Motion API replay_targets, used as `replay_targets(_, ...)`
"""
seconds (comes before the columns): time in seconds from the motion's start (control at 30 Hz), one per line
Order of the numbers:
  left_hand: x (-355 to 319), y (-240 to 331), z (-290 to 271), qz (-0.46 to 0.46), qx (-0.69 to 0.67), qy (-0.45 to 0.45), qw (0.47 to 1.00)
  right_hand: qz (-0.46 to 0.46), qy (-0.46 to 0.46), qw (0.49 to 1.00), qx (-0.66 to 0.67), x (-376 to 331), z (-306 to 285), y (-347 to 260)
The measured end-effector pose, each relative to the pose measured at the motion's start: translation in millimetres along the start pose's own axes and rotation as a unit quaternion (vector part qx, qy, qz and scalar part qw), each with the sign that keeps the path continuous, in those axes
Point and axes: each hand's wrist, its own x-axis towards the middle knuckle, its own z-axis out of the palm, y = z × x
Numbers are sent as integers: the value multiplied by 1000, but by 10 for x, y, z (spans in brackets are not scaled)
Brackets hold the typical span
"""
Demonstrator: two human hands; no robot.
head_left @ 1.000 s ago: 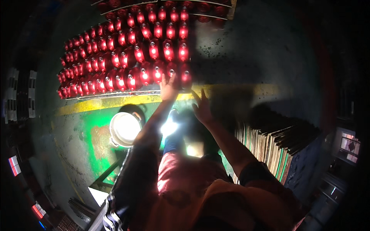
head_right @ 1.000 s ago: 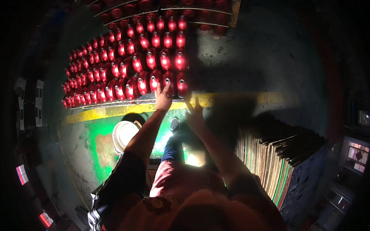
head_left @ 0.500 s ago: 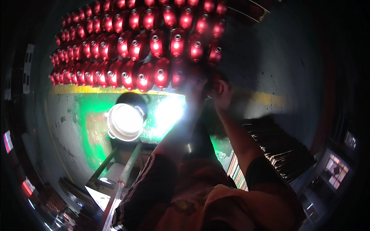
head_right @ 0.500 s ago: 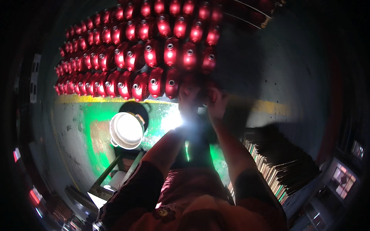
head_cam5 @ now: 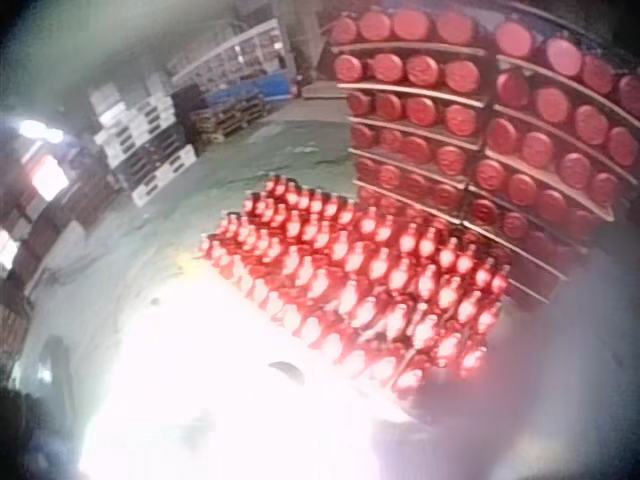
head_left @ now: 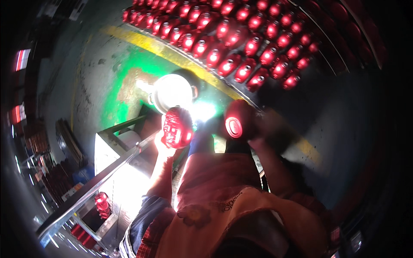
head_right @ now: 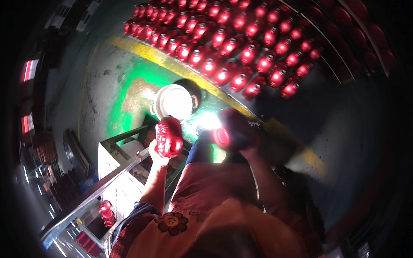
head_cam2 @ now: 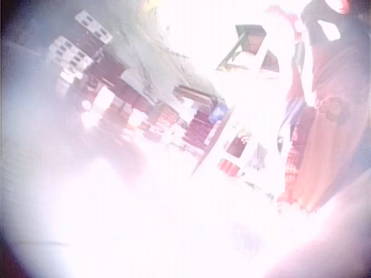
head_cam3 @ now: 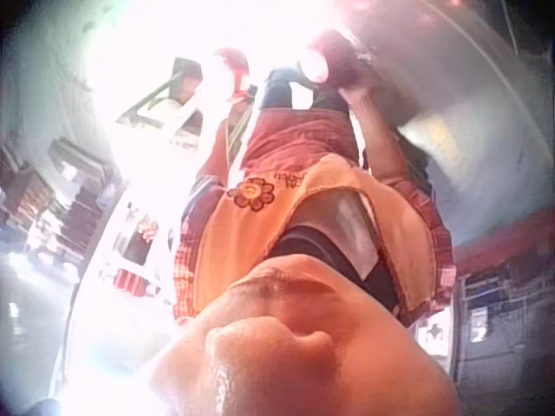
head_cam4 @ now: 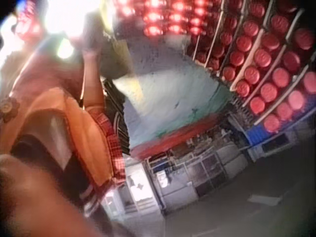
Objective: The person repeatedly picks up red decorative objects from a metal tray and places them onto a nearby rack. The person handles the items one at a time, moving them between the tray and the rack throughout the clip.
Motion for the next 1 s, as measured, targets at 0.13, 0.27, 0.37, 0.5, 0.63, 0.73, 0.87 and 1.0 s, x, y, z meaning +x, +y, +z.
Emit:
replay_targets(0.13, 103, 531, -338, -1, -169, -22, 985, 130, -172, 966, 143, 827, 691, 1004)
replay_targets(0.27, 432, 947, -527, 0, -353, -139, 925, 56, -199, 978, 19, 1696, 1402, 1932)
replay_targets(0.37, 612, 1280, -544, -29, -406, -184, 895, -22, -268, 955, -124, 1865, 1761, 2179)
replay_targets(0.5, 676, 1667, -434, -71, -450, -221, 862, 302, -179, 891, 289, 1876, 2209, 2472)
replay_targets(0.63, 538, 1847, -222, -79, -456, -265, 846, 337, -160, 873, 314, 1728, 2576, 2575)
replay_targets(0.73, 308, 1902, -103, -38, -391, -323, 861, 325, -232, 872, 283, 1592, 2794, 2549)
replay_targets(0.87, -290, 1938, -63, 95, -252, -225, 936, 396, -257, 850, 235, 1223, 2870, 2435)
replay_targets(1.0, -1307, 1686, -115, 123, -198, -156, 960, 421, -285, 841, 187, 616, 2620, 2275)
